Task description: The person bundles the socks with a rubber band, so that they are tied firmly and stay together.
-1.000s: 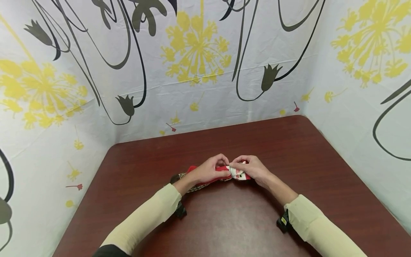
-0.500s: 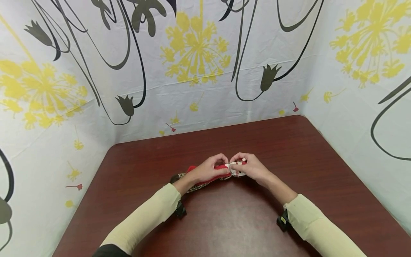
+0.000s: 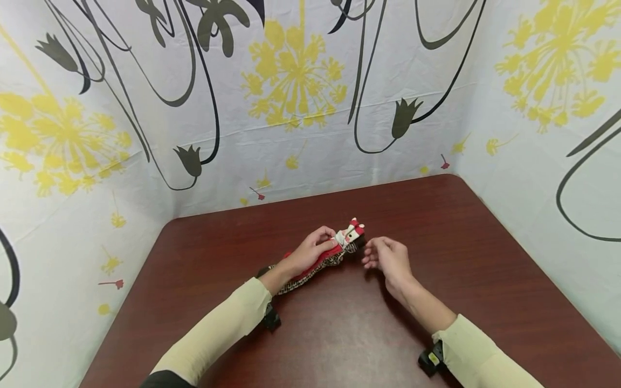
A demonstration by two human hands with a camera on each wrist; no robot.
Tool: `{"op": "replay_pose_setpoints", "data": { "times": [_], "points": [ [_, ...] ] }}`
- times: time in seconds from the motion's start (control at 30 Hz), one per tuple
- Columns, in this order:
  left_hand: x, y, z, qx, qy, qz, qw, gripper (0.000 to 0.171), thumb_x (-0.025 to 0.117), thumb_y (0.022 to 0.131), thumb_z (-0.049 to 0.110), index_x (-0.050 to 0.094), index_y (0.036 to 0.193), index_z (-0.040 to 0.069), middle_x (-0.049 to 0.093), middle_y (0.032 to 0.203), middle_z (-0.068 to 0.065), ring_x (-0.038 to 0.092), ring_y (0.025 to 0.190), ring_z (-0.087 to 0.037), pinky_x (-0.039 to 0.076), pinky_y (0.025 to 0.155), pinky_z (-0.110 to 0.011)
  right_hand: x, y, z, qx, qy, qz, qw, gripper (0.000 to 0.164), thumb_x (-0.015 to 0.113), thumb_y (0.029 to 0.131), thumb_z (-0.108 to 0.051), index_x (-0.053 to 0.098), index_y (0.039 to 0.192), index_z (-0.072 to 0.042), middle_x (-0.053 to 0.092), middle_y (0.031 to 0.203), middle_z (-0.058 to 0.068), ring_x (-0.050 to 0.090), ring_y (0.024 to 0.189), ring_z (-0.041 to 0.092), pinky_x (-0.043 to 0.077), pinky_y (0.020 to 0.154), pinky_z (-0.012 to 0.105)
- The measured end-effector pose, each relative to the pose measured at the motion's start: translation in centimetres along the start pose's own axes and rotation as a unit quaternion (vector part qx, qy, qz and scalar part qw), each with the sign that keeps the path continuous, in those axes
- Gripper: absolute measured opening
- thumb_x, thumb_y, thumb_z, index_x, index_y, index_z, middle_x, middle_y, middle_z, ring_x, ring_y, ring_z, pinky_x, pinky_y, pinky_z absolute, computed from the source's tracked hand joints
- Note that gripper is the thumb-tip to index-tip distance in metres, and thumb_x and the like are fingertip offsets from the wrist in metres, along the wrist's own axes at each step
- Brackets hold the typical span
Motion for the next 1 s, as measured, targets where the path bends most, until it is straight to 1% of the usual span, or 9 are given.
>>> {"op": "replay_pose_setpoints", "data": {
  "times": [0.07, 0.13, 0.23, 0.33, 0.43, 0.67, 0.77, 0.87, 1.0],
  "points": [
    [-0.2, 0.0, 0.0, 0.001, -0.004, 0.012, 0.9999, 0.018, 0.058, 0.110, 0.017, 0.061, 0.120, 0.002, 0.065, 0.107, -0.002, 0.057, 0.098, -0.009, 0.044, 0.091, -0.026, 1.1, -0.7, 0.5, 0.015, -0.009, -0.052, 0.998, 0.030, 0.045, 0.112, -0.008, 0.061, 0.120, 0.015, 0.074, 0.099, 0.012, 0.075, 0.079, 0.017, 0.061, 0.069, 0.030],
    [-0.3, 0.0, 0.1, 0.000, -0.005, 0.023, 0.9997, 0.021, 0.055, 0.111, 0.019, 0.063, 0.120, 0.003, 0.065, 0.109, -0.004, 0.057, 0.100, -0.010, 0.043, 0.093, -0.027, 2.1, -1.3, 0.9, 0.025, -0.011, -0.090, 0.996, 0.034, 0.048, 0.112, -0.009, 0.058, 0.130, 0.017, 0.076, 0.111, 0.018, 0.078, 0.089, 0.019, 0.062, 0.075, 0.031],
    [-0.4, 0.0, 0.1, -0.009, -0.010, 0.037, 0.9992, 0.024, 0.050, 0.112, 0.021, 0.064, 0.121, 0.003, 0.064, 0.117, -0.006, 0.056, 0.107, -0.012, 0.042, 0.098, -0.030, 3.2, -1.6, 1.1, 0.026, -0.008, -0.113, 0.993, 0.038, 0.049, 0.112, -0.008, 0.052, 0.140, 0.019, 0.072, 0.125, 0.024, 0.077, 0.102, 0.021, 0.062, 0.085, 0.033],
    [-0.4, 0.0, 0.1, -0.021, -0.019, 0.050, 0.9984, 0.023, 0.049, 0.112, 0.020, 0.064, 0.121, 0.004, 0.063, 0.121, -0.007, 0.055, 0.112, -0.013, 0.041, 0.101, -0.032, 3.6, -1.7, 1.1, 0.026, 0.006, -0.104, 0.994, 0.038, 0.050, 0.111, -0.004, 0.048, 0.142, 0.019, 0.071, 0.127, 0.025, 0.076, 0.105, 0.020, 0.060, 0.091, 0.034],
    [-0.4, -0.1, 0.2, -0.025, -0.025, 0.059, 0.9977, 0.021, 0.050, 0.111, 0.017, 0.064, 0.121, 0.004, 0.063, 0.119, -0.007, 0.055, 0.110, -0.013, 0.041, 0.099, -0.031, 3.7, -1.7, 1.2, 0.032, 0.017, -0.095, 0.995, 0.040, 0.053, 0.110, -0.003, 0.044, 0.142, 0.018, 0.072, 0.123, 0.021, 0.075, 0.105, 0.018, 0.059, 0.094, 0.034],
    [-0.3, -0.3, 0.3, -0.012, -0.034, 0.063, 0.9974, 0.017, 0.058, 0.109, 0.013, 0.062, 0.122, 0.003, 0.068, 0.111, -0.005, 0.059, 0.098, -0.008, 0.046, 0.089, -0.024, 4.0, -1.3, 1.3, 0.047, 0.055, -0.081, 0.994, 0.049, 0.057, 0.109, -0.002, 0.034, 0.149, 0.014, 0.074, 0.112, 0.006, 0.074, 0.104, 0.015, 0.058, 0.097, 0.033],
    [-0.3, -0.3, 0.4, -0.011, -0.040, 0.061, 0.9973, 0.015, 0.062, 0.108, 0.011, 0.063, 0.121, 0.003, 0.072, 0.112, -0.008, 0.061, 0.095, -0.008, 0.047, 0.084, -0.022, 3.9, -1.1, 1.5, 0.047, 0.077, -0.077, 0.993, 0.049, 0.058, 0.108, -0.002, 0.034, 0.149, 0.013, 0.075, 0.107, 0.003, 0.073, 0.101, 0.013, 0.057, 0.098, 0.033],
    [-0.2, -0.4, 0.5, -0.010, -0.047, 0.058, 0.9972, 0.015, 0.065, 0.106, 0.009, 0.062, 0.120, 0.003, 0.074, 0.115, -0.011, 0.065, 0.098, -0.010, 0.049, 0.084, -0.022, 3.8, -1.0, 1.6, 0.043, 0.095, -0.067, 0.992, 0.047, 0.059, 0.107, 0.000, 0.038, 0.147, 0.013, 0.074, 0.105, 0.000, 0.073, 0.098, 0.010, 0.057, 0.099, 0.034],
    [0.0, -0.5, 1.1, -0.005, -0.051, 0.049, 0.9975, 0.018, 0.066, 0.105, 0.006, 0.060, 0.122, 0.000, 0.073, 0.121, -0.015, 0.068, 0.111, -0.012, 0.051, 0.090, -0.022, 3.6, -0.8, 1.8, 0.040, 0.105, -0.048, 0.992, 0.049, 0.062, 0.106, 0.000, 0.040, 0.148, 0.013, 0.072, 0.109, -0.001, 0.072, 0.101, 0.008, 0.054, 0.103, 0.036]
  ]
}}
Point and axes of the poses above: each hand's wrist, its own y-axis towards the middle knuckle, its own x-axis out of the palm, z = x × y, the point moved 6 cm from there along y, towards the middle knuckle
